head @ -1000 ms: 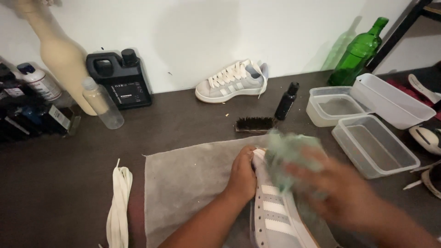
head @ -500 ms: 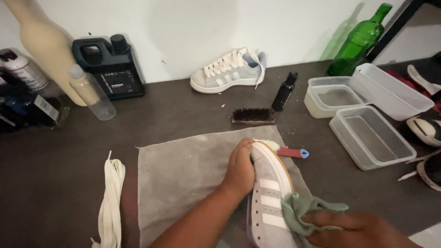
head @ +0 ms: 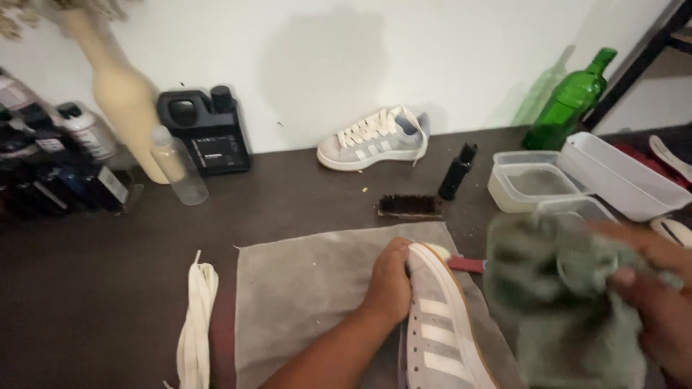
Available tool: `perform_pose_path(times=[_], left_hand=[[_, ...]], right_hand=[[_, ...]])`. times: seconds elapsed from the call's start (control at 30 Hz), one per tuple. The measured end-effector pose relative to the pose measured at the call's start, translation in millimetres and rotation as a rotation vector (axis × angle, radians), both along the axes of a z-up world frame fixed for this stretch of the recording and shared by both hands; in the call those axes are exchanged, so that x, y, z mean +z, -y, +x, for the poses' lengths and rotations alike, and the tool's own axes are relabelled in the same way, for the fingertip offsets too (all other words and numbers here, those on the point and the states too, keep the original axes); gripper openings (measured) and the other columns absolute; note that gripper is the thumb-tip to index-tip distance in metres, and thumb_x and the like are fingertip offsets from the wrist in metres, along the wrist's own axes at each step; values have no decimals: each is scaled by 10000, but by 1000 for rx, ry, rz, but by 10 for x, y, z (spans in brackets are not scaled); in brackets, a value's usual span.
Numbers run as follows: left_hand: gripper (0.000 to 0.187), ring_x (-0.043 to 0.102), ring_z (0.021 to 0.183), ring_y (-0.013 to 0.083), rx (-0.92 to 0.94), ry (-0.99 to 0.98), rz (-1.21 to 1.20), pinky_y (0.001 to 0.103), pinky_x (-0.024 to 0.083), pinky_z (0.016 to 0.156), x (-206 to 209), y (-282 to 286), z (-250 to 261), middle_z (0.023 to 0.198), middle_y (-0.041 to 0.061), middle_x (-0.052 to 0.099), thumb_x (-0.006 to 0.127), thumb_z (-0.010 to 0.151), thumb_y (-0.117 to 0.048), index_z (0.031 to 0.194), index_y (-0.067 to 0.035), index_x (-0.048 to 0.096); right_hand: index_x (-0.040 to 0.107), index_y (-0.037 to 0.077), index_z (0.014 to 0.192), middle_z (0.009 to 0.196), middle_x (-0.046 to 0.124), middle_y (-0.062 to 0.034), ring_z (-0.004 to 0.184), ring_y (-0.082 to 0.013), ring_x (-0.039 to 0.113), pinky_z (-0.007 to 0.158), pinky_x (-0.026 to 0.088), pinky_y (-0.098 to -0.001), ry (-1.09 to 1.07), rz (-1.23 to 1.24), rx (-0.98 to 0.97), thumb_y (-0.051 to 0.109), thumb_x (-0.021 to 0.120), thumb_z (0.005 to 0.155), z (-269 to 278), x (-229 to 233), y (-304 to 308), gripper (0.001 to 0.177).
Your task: The person scrubs the toe and side panels of a white sneaker with a blue brush, then wipes the surface with a green cloth. The person repeats the scrubbing and wiping steps on the same shoe.
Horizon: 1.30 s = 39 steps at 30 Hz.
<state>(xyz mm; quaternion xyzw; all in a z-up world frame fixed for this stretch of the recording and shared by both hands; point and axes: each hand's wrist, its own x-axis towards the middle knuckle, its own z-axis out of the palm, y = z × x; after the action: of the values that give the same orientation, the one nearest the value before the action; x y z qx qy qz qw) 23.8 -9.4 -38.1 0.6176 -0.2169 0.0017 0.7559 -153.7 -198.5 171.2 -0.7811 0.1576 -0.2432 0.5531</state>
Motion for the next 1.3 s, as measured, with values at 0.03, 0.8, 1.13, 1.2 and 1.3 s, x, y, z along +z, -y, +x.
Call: perform_pose_path(times=[0.03, 0.8, 1.13, 1.2, 1.3], left_hand=[[293, 615, 950, 194, 9, 8, 0, 348, 472, 922, -110, 29, 25, 955, 70, 649, 357, 1054, -179, 929, -139, 618], [335, 664, 1105, 256, 68, 36, 156, 342, 465, 1000, -197, 46, 70, 1118, 145, 708, 352, 1015, -188, 1112, -90, 658], [250, 607, 1027, 198, -3, -301, -162, 317, 448, 979, -278, 111, 129, 1005, 72, 653, 447, 957, -235, 972, -117, 667], [356, 637, 1131, 190, 73, -207, -56, 289, 447, 1045, -324, 75, 126, 1106, 94, 718, 393, 986, -249, 1063, -93, 704], [217, 560, 920, 184, -87, -335, -265, 332, 442, 880, -202, 46, 94, 919, 66, 582, 429, 951, -248, 961, -117, 602]], right_hand=[[678, -90, 1376, 1149, 756, -317, 981, -425, 721, 859, 536, -499, 8, 0, 9, 51, 501, 847, 109, 68, -114, 576], [823, 170, 1155, 1162, 838, 19, 1099, -90, 752, 982, 566, -276, 1, -563, 548, 271, 770, 907, 2018, -295, -753, 273], [756, 346, 1123, 1084, 777, 49, 972, -219, 769, 844, 574, -423, -465, -1055, 406, 623, 709, 850, 1297, -984, 231, 391], [773, 252, 1053, 854, 780, 6, 816, -264, 735, 754, 543, -430, -110, -1022, 536, 395, 763, 837, 1263, -1110, 229, 259], [778, 289, 1131, 891, 720, 16, 834, -252, 709, 730, 538, -450, -68, -1089, 507, 385, 789, 823, 1304, -1242, 288, 323]])
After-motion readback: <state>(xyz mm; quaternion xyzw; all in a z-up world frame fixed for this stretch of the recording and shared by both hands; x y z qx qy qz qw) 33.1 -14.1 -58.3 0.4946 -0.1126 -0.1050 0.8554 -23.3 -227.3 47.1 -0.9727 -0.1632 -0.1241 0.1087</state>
